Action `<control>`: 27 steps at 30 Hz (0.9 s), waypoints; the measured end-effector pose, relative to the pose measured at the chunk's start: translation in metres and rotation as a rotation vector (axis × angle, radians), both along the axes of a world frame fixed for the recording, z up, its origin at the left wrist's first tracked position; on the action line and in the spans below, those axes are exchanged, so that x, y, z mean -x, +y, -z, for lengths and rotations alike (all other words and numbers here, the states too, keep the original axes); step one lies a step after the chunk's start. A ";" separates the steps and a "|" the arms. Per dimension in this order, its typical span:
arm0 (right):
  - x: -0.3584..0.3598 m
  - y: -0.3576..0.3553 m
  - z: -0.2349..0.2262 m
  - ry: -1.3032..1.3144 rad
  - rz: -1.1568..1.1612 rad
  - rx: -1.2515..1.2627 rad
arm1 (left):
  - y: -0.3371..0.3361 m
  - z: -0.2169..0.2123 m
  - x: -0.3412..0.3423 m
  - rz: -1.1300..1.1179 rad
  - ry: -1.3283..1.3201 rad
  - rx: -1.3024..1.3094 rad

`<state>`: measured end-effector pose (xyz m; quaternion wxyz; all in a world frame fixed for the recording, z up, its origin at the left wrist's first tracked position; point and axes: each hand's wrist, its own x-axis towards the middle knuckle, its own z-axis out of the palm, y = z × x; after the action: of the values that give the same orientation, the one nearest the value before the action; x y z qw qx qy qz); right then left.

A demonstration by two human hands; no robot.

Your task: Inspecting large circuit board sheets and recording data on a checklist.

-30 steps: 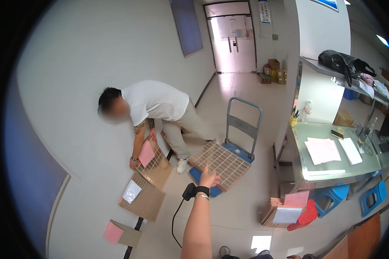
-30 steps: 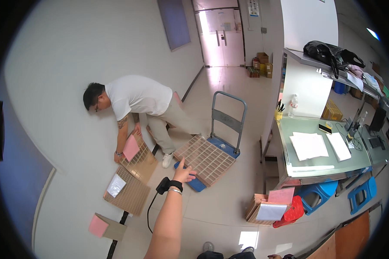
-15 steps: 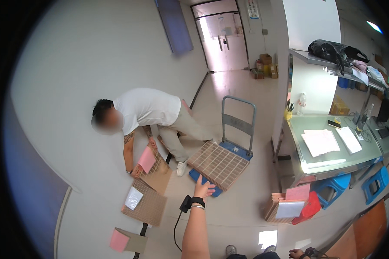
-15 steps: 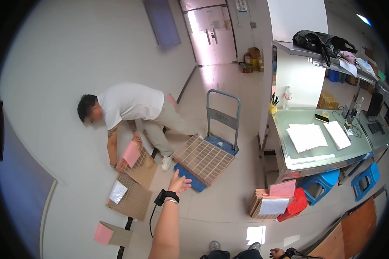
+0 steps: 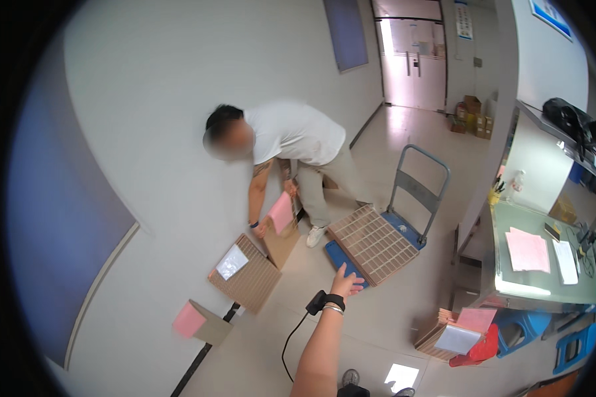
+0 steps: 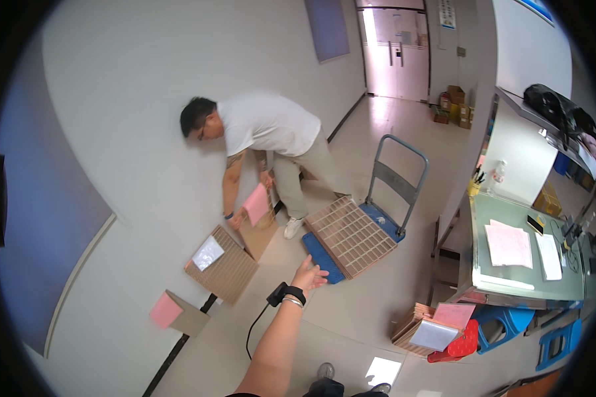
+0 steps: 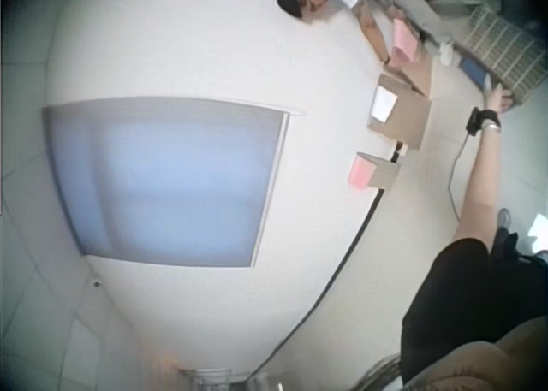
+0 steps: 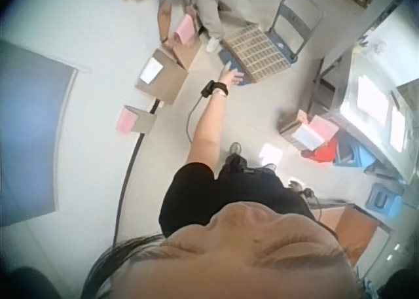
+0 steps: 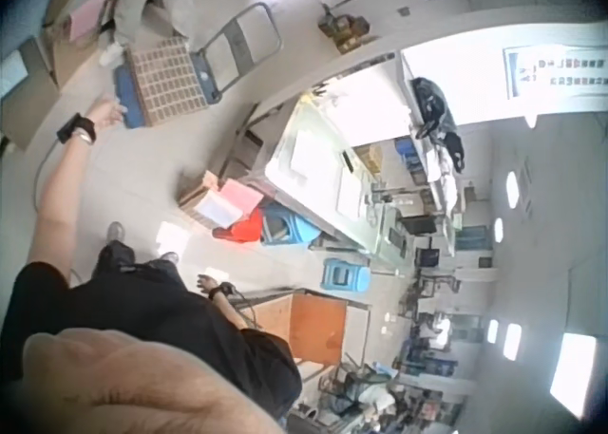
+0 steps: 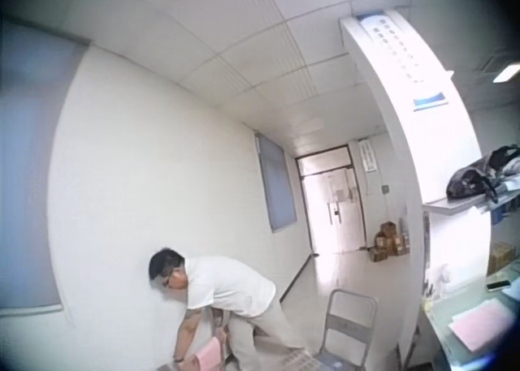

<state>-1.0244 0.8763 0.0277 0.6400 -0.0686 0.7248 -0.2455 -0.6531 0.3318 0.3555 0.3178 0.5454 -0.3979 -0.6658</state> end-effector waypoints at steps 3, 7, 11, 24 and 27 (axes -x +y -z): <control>0.006 -0.006 -0.005 0.003 -0.019 0.002 | 0.016 0.033 -0.019 -0.049 0.043 -0.037; 0.004 -0.050 -0.037 0.048 -0.135 -0.062 | 0.050 0.077 -0.043 -0.076 0.077 -0.137; 0.017 -0.076 -0.033 0.000 -0.138 0.007 | 0.091 0.116 -0.048 -0.061 0.057 -0.226; 0.010 -0.099 -0.043 0.025 -0.216 0.019 | 0.204 0.212 -0.058 0.011 -0.035 -0.468; 0.008 -0.098 -0.040 0.018 -0.249 0.017 | 0.213 0.222 -0.056 0.017 -0.036 -0.476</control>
<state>-1.0326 0.7782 0.0682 0.6583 -0.1660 0.7144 -0.1696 -0.5969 0.5451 0.1340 0.1676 0.6135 -0.2400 -0.7335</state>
